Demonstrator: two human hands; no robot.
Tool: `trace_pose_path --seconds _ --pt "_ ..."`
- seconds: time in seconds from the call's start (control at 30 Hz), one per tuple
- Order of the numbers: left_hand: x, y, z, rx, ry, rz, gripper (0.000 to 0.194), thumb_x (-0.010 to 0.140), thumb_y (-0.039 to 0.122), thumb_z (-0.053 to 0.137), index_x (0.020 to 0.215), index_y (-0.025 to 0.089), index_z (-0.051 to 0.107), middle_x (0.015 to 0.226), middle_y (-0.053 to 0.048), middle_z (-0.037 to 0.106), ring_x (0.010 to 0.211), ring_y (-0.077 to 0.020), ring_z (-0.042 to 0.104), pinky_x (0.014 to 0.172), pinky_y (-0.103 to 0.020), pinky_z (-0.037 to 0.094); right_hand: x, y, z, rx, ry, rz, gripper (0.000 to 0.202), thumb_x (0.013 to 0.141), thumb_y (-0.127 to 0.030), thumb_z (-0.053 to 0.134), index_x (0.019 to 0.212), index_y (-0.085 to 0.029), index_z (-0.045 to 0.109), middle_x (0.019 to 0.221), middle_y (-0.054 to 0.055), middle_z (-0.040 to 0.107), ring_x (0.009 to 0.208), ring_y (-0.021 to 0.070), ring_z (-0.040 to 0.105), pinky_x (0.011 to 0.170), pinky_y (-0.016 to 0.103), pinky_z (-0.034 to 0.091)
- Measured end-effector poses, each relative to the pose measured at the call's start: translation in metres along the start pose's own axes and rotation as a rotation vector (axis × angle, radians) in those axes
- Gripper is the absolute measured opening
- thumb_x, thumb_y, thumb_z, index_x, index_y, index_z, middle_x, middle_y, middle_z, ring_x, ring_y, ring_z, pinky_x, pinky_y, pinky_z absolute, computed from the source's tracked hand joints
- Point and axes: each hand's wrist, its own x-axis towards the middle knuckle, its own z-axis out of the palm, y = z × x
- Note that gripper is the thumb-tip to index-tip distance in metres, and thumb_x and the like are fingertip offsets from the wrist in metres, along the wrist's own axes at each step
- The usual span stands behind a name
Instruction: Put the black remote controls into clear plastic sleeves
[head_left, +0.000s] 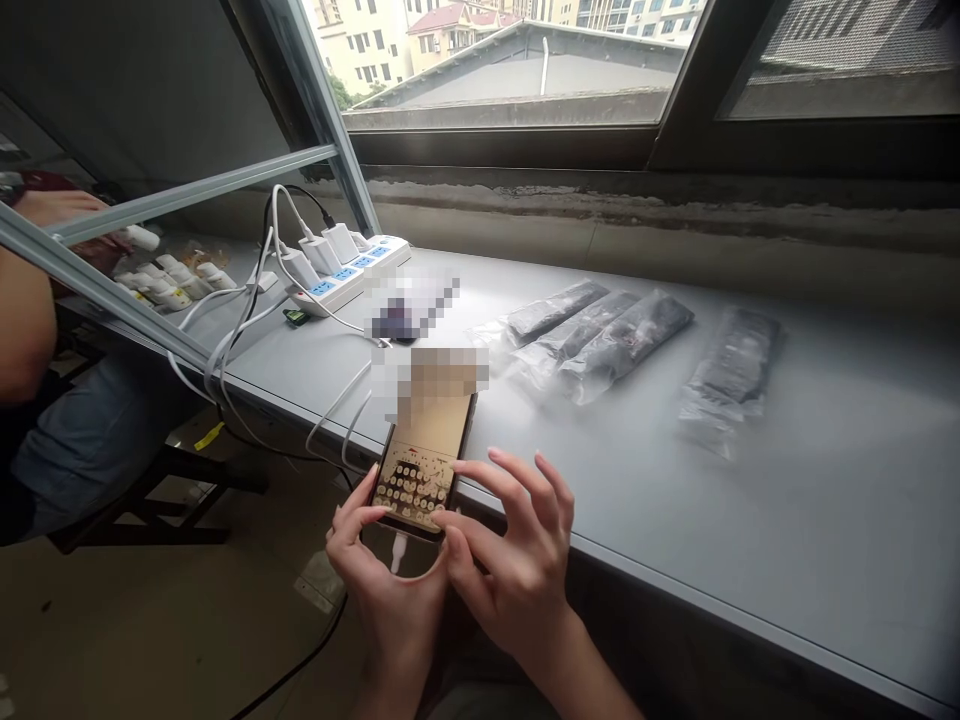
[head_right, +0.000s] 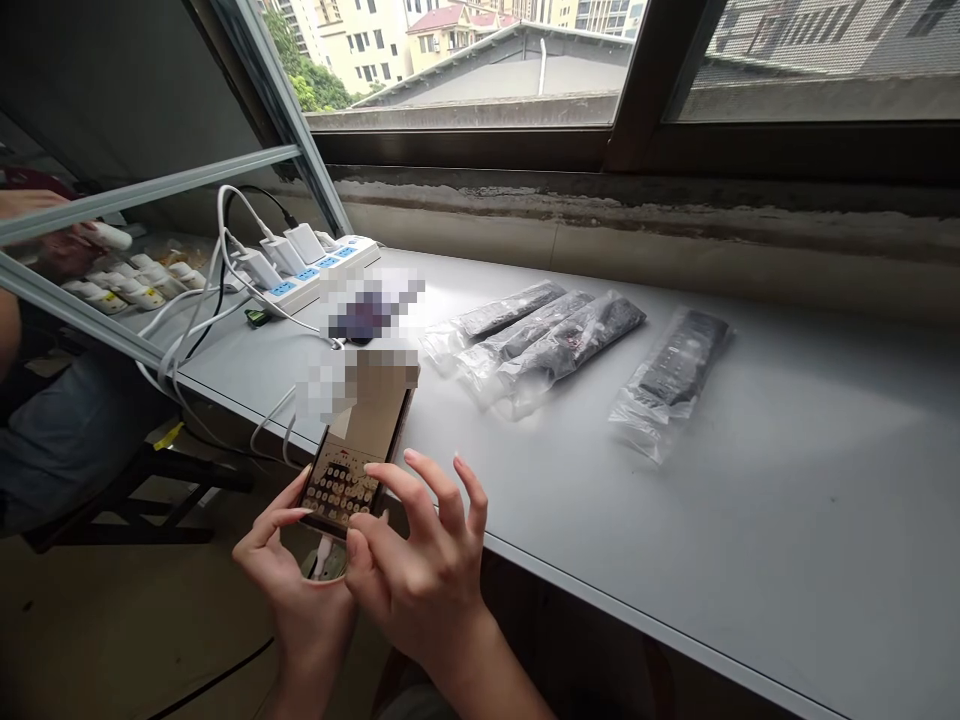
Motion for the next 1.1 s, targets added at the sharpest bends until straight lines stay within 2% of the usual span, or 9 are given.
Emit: trace_pose_path --seconds 0.13,0.33,0.73,0.93,1.1 --pt "-0.0004 0.0000 -0.0012 0.009 -0.010 -0.008 0.056 0.063 0.031 0.081 0.102 0.024 0.040 0.129 -0.013 0.052 0.120 -0.0267 0.052 0.098 -0.052 0.045 -0.0028 0.0000 0.0004 0.013 0.023 0.036 0.022 0.089 -0.022 0.053 0.081 -0.030 0.072 0.109 -0.001 0.069 0.113 0.0209 0.056 0.109 0.043 0.031" --pt "0.0014 0.0016 -0.0004 0.020 -0.003 -0.008 0.056 0.062 0.031 0.081 0.099 0.024 0.040 0.127 -0.012 0.053 0.119 -0.0266 0.053 0.099 -0.054 0.043 -0.0030 -0.0009 0.0002 -0.053 -0.011 0.046 0.024 0.087 -0.020 0.051 0.077 -0.029 0.071 0.112 0.000 0.068 0.117 0.0227 0.053 0.109 0.044 0.030" --pt "0.0012 0.0038 -0.0007 0.024 -0.001 -0.012 0.056 0.063 0.029 0.081 0.101 0.024 0.040 0.128 -0.012 0.053 0.119 -0.0263 0.053 0.098 -0.052 0.044 -0.0009 -0.0016 0.0023 -0.025 0.028 0.044 0.025 0.089 -0.020 0.052 0.076 -0.029 0.071 0.109 -0.002 0.070 0.114 0.0205 0.056 0.109 0.042 0.030" --pt "0.0013 0.0054 -0.0009 0.024 -0.008 -0.025 0.056 0.063 0.028 0.080 0.101 0.024 0.040 0.129 -0.013 0.052 0.120 -0.0261 0.052 0.088 -0.044 0.051 -0.0010 -0.0019 0.0017 0.001 0.041 0.055 0.025 0.089 -0.019 0.052 0.076 -0.029 0.071 0.109 -0.002 0.070 0.114 0.0201 0.056 0.109 0.042 0.030" --pt "0.0017 0.0067 -0.0003 0.019 -0.004 -0.023 0.055 0.063 0.028 0.080 0.101 0.024 0.041 0.129 -0.013 0.052 0.119 -0.0261 0.053 0.086 -0.043 0.053 -0.0010 -0.0020 0.0026 -0.001 0.050 0.055 0.025 0.090 -0.020 0.052 0.076 -0.028 0.071 0.109 -0.001 0.070 0.112 0.0201 0.057 0.109 0.042 0.030"
